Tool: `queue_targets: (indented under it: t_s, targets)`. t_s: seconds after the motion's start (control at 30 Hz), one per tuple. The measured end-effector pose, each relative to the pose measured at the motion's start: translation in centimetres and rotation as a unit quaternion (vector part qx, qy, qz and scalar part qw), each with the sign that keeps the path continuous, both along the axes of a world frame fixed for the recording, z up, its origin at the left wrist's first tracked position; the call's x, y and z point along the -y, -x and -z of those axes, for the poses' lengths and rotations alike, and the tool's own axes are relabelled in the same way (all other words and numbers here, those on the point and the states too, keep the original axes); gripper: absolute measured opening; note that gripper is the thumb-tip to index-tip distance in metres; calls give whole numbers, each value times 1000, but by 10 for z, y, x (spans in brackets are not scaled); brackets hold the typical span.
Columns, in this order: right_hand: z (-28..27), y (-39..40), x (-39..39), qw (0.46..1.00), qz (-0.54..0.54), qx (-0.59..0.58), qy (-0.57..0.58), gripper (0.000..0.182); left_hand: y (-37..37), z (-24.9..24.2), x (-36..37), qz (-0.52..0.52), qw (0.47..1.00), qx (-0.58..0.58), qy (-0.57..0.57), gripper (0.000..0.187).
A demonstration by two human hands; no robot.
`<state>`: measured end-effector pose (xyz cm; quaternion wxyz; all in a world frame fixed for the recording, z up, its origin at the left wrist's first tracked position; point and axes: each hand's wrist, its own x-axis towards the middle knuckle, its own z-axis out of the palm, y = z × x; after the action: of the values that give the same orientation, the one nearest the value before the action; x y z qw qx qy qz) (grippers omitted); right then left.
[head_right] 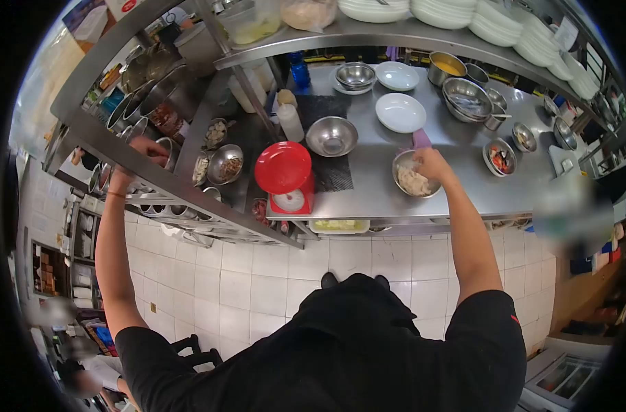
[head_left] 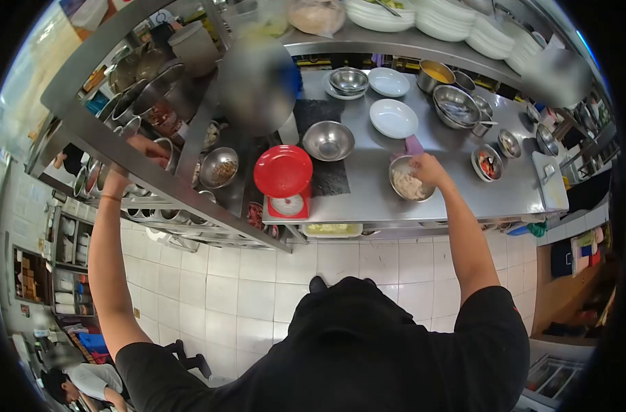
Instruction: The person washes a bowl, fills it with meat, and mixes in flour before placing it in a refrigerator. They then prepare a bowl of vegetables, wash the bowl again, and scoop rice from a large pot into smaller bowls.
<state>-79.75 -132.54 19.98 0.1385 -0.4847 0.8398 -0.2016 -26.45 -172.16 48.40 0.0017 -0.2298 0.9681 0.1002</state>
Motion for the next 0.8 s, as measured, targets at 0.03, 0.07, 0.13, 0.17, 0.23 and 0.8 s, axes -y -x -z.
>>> queue_targets:
  t_s: [0.03, 0.07, 0.13, 0.17, 0.23, 0.8]
  targets:
    - [0, 2, 0, 1000, 1, 23, 3, 33, 2, 0, -9, -71, 995, -50, -42, 18]
    - [-3, 2, -1, 1000, 6, 27, 1, 33, 0, 1, -11, -119, 989, -64, -64, 18]
    - [-7, 4, -4, 999, -14, 31, 19, 32, -25, 3, 3, -112, 975, -148, -126, 22]
    - [-3, 11, -4, 998, -17, 46, 31, 31, -41, 6, 13, -126, 957, -196, -175, 26]
    - [2, 18, -10, 993, 1, 108, 40, 29, -87, 9, 22, -135, 924, -326, -148, 22]
    - [28, 55, -25, 915, -42, 374, 142, 21, 368, 187, -313, -123, 961, -115, -219, 24]
